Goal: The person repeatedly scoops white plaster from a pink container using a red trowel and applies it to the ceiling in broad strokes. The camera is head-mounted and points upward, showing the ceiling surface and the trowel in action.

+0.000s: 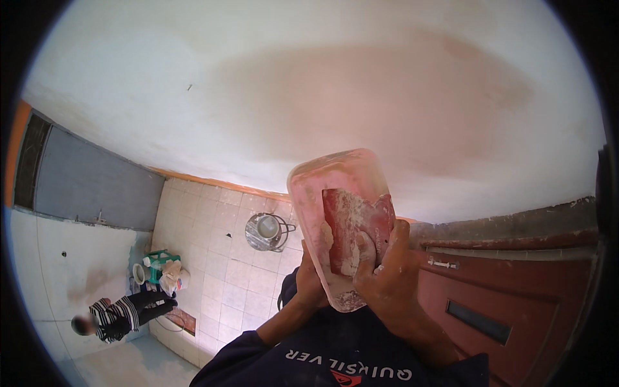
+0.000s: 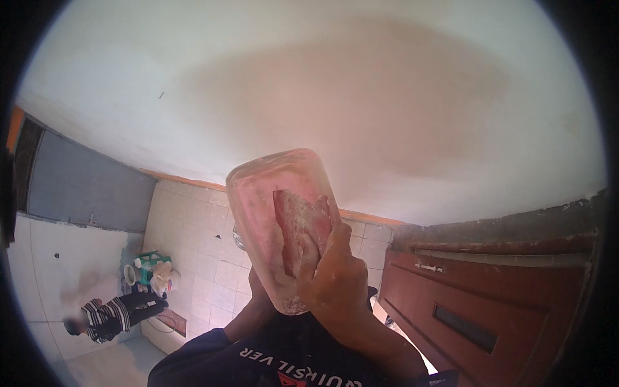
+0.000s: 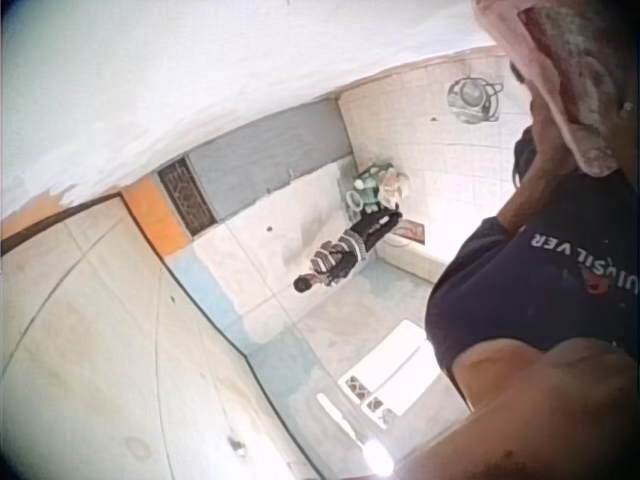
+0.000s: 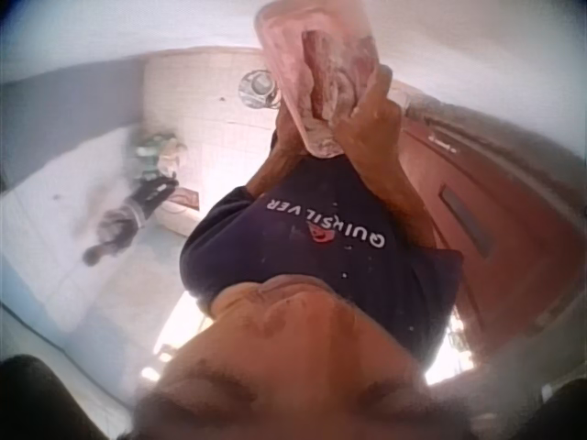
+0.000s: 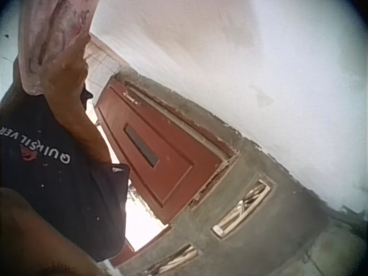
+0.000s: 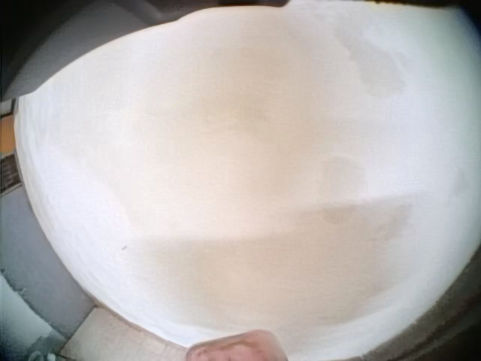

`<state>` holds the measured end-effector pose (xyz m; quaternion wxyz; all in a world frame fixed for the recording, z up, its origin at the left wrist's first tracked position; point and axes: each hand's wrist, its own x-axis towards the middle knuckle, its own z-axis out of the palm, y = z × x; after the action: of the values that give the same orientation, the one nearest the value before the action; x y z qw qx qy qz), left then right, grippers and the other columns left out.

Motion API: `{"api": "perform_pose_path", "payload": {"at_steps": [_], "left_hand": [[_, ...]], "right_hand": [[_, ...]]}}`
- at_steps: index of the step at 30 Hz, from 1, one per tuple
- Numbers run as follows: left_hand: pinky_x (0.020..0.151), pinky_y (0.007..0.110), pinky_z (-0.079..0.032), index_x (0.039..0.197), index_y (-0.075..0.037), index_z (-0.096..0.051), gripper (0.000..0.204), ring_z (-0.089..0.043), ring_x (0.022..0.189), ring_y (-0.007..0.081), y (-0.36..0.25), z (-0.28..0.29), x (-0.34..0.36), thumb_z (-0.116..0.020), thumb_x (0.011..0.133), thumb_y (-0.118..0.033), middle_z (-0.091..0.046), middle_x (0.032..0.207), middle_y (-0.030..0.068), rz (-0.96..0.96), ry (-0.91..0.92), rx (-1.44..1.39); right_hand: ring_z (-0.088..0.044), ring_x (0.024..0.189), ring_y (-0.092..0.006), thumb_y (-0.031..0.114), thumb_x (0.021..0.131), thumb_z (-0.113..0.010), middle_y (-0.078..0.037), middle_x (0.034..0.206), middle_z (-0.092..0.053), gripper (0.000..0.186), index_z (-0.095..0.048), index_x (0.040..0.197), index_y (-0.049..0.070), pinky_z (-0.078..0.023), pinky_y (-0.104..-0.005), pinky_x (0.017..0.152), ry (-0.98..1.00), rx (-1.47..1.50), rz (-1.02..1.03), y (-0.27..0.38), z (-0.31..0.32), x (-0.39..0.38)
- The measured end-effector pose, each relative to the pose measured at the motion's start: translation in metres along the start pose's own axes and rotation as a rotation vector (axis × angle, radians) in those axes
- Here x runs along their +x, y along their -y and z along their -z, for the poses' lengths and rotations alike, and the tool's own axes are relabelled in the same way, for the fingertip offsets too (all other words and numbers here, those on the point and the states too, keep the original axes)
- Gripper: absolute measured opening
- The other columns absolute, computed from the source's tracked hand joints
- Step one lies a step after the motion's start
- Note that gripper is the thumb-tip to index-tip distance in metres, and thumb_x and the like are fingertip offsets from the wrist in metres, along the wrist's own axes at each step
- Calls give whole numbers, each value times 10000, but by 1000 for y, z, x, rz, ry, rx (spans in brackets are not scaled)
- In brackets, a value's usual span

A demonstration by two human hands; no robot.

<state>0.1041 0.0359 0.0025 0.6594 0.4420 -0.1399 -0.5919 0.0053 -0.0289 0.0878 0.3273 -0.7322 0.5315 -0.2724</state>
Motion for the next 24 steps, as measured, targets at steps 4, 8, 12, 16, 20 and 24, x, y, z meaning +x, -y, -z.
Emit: {"api": "perform_pose_path", "payload": {"at_steps": [4, 8, 12, 16, 20, 24], "left_hand": [[1059, 449, -341, 1423, -70, -209, 586, -385, 1267, 301, 3, 2, 4, -219, 988, -464, -352, 1399, 141, 48, 34, -145], [1067, 446, -328, 1427, -68, -202, 617, -392, 1264, 306, 4, 3, 5, -213, 979, -492, -352, 1404, 146, 26, 61, -143], [1058, 439, -341, 1420, -59, -219, 625, -407, 1255, 303, 7, 3, 2, -221, 976, -499, -372, 1389, 158, -7, 64, 22], [1044, 431, -361, 1406, -47, -247, 618, -429, 1238, 296, 8, -1, 1, -230, 978, -492, -386, 1375, 164, 43, 92, -134], [1030, 429, -377, 1388, -30, -269, 619, -466, 1202, 292, 10, -1, -4, -239, 977, -492, -406, 1355, 165, 41, 28, -113], [1009, 410, -405, 1371, -17, -283, 564, -495, 1169, 279, 12, 0, -8, -288, 987, -430, -444, 1313, 171, -60, 34, 47]], "right_hand": [[-635, 689, -396, 44, 831, -598, -256, 766, -579, 251, -438, 994, -60, -484, -372, 565, 12, 4, 0, -3, -1, 2], [-630, 714, -417, 51, 834, -601, -254, 771, -581, 265, -452, 1020, -66, -488, -389, 591, 3, 68, 2, -5, -1, 2], [-616, 729, -444, 57, 828, -607, -268, 782, -584, 293, -463, 1045, -75, -488, -417, 607, 17, 124, 35, -4, 1, 6], [-599, 734, -463, 74, 816, -619, -294, 811, -575, 311, -471, 1046, -76, -484, -431, 609, -11, 73, 108, -9, -5, 5], [-592, 746, -467, 85, 807, -626, -291, 825, -571, 290, -488, 1014, -66, -477, -439, 618, -67, 91, 177, -12, -6, -1], [-592, 750, -444, 80, 806, -624, -265, 815, -577, 267, -495, 995, -57, -471, -422, 645, 50, 195, 111, -2, 2, -4]]}}
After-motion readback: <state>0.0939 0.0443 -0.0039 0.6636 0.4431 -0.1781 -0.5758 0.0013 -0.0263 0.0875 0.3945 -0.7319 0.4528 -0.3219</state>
